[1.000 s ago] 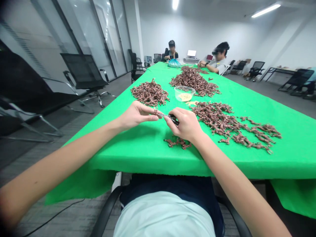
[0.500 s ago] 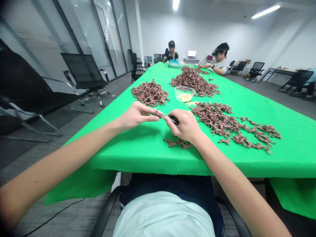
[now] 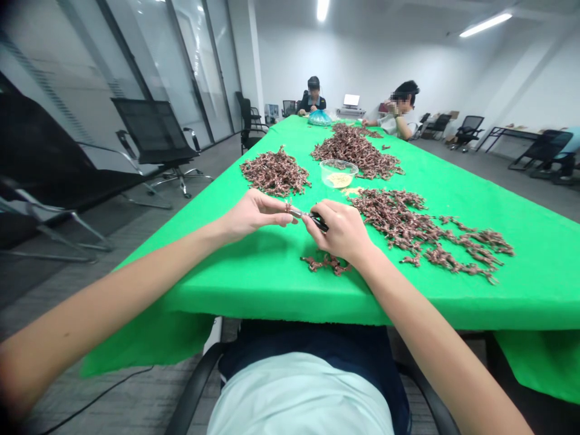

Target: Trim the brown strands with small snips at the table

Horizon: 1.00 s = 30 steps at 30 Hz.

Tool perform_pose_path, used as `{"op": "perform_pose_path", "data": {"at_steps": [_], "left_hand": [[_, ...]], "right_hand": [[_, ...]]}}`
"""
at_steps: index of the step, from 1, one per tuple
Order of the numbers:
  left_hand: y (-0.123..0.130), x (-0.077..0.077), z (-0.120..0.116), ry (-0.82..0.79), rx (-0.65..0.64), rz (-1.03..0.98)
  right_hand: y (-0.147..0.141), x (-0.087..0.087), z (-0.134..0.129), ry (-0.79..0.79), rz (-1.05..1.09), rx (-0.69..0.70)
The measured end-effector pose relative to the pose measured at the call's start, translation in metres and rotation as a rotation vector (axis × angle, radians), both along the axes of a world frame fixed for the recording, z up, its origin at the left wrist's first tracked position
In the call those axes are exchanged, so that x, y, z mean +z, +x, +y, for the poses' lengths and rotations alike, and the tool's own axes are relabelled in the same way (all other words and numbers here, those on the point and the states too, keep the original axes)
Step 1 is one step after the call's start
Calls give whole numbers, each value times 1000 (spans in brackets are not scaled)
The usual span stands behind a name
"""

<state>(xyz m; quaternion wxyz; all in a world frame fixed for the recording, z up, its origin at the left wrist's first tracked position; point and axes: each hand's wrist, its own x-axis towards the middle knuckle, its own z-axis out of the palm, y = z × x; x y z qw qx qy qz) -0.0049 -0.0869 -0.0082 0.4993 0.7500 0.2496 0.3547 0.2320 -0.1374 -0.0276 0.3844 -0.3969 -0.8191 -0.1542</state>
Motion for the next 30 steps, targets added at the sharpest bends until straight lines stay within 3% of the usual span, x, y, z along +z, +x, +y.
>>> {"op": "perform_pose_path", "data": {"at_steps": [9,15,23,30], "left_hand": [[6,3,-4,-53,80,-139],[6,3,-2,-90,133,-109],[2,3,1,-305,81,-190],[5,4,-4,-307,138,-200]], "right_hand": [[0,3,2,44,112,0],[0,0,4,46,96,-15],[3,-3,7,39,88,-73],[1,-2,5,16,42,-90]]}}
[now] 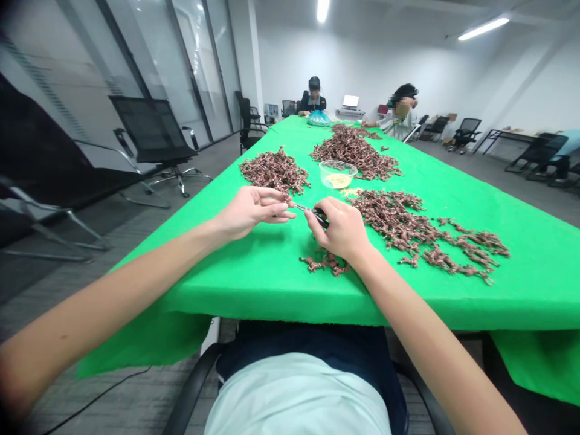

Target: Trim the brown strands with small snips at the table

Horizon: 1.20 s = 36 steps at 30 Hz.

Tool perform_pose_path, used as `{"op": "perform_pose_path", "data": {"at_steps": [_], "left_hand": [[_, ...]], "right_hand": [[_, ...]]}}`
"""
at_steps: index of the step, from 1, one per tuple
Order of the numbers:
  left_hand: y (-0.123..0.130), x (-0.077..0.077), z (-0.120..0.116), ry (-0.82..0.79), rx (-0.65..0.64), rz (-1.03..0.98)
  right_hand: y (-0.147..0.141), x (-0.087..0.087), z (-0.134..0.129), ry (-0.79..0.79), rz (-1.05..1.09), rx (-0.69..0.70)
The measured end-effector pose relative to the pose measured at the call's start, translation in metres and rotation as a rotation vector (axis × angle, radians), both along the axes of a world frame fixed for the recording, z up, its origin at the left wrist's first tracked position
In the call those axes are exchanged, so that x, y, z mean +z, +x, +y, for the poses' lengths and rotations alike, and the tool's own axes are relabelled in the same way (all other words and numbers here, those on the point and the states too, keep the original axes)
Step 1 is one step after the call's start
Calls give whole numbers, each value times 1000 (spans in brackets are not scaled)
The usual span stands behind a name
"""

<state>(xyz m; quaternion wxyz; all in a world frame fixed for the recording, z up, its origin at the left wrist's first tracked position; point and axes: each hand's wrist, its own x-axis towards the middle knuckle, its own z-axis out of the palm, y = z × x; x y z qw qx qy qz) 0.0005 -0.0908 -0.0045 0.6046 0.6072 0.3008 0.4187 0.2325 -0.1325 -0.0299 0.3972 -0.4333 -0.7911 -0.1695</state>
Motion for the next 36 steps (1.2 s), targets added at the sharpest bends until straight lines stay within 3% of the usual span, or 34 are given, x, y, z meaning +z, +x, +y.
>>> {"op": "perform_pose_path", "data": {"at_steps": [11,36], "left_hand": [[0,-1,-2,60,-64,71],[4,2,-8,95,-107,68]], "right_hand": [[-4,-1,0,-16,-32,-34],[-3,0,1,-95,24,51]]}}
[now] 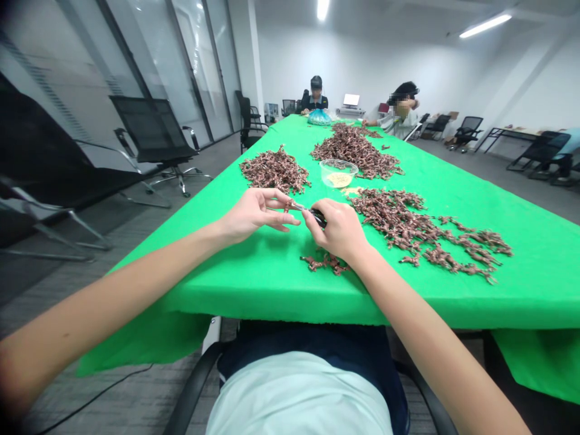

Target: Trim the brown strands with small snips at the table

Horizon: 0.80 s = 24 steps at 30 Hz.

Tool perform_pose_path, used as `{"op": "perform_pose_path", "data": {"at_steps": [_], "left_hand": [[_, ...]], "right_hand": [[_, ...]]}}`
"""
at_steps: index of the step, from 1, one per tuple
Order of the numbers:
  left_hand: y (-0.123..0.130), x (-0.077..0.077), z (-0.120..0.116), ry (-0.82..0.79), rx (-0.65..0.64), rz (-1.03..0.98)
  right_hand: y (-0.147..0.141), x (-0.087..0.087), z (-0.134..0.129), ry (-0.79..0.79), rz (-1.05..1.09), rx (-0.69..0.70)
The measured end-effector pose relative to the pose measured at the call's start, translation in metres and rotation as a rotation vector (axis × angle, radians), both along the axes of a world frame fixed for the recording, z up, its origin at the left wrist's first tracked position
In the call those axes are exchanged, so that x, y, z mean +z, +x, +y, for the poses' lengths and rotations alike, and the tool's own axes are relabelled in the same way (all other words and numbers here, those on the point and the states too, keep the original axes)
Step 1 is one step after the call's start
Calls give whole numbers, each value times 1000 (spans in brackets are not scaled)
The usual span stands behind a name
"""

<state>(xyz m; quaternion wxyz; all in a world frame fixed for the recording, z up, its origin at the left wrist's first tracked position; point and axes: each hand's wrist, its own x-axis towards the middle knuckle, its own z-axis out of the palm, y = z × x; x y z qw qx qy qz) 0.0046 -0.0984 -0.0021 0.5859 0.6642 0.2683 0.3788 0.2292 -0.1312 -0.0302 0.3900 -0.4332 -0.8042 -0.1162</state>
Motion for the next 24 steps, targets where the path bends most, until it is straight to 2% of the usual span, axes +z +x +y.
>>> {"op": "perform_pose_path", "data": {"at_steps": [5,8,10,14,16,17,19,24], "left_hand": [[0,0,0,8,1,4],[0,-2,0,22,-9,12],[-1,-3,1,38,-13,19],[-2,-4,2,66,-18,43],[-2,-3,2,68,-23,43],[-2,-3,2,62,-21,36],[-2,-3,2,34,-1,11],[0,-4,4,-61,52,-36]], "right_hand": [[-4,5,-3,-31,23,12],[-6,12,-7,-126,72,49],[-6,17,-9,-289,143,106],[-1,23,-10,-783,371,280],[2,23,-9,-911,444,335],[3,22,-8,-914,451,338],[3,20,-6,-773,396,279],[3,9,-2,-51,52,-25]]}}
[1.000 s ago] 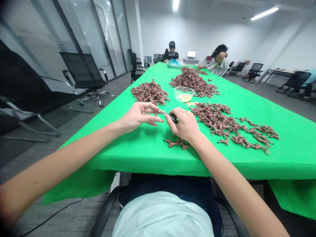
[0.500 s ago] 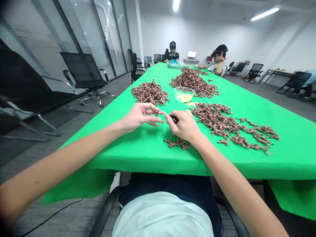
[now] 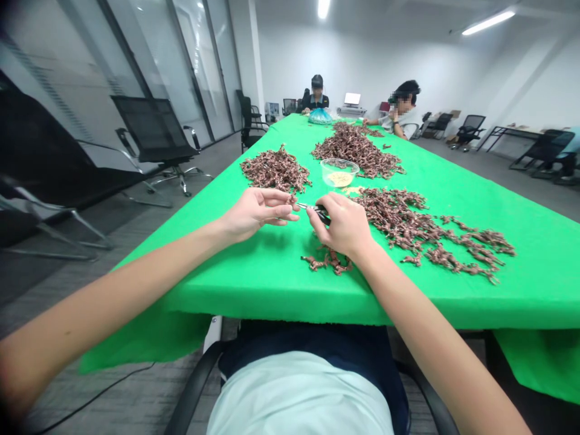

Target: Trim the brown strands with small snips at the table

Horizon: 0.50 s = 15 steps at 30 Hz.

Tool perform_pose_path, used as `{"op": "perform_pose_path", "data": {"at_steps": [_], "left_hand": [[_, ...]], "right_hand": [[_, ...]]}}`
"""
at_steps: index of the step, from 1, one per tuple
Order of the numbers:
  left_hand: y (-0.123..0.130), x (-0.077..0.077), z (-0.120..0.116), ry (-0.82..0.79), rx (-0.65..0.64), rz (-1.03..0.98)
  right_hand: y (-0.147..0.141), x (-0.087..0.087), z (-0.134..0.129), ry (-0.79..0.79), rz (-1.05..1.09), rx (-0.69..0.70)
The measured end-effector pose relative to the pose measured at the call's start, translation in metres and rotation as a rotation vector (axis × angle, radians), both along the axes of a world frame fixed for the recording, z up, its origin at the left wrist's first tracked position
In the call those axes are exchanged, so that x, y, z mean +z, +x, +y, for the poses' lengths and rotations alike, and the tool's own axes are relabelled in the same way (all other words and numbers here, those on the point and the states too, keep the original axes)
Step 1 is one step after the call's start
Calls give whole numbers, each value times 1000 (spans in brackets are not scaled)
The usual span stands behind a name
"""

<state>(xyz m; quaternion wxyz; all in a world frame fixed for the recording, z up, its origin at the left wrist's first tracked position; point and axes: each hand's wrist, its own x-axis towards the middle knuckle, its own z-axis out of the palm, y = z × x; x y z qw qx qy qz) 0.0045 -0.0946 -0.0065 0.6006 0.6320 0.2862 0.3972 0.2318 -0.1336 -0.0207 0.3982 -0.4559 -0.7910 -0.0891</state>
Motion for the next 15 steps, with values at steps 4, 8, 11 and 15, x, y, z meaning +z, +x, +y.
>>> {"op": "perform_pose_path", "data": {"at_steps": [4,8,11,15], "left_hand": [[1,-1,0,-37,17,-28],[2,0,-1,-50,1,-41],[2,0,-2,-65,-15,-41],[2,0,-2,-67,-34,-36]], "right_hand": [[-2,-6,-1,215,-191,-130],[-2,-4,-3,283,-286,-169],[-2,-2,-4,308,-350,-184],[-2,-1,-6,353,-421,-206]]}}
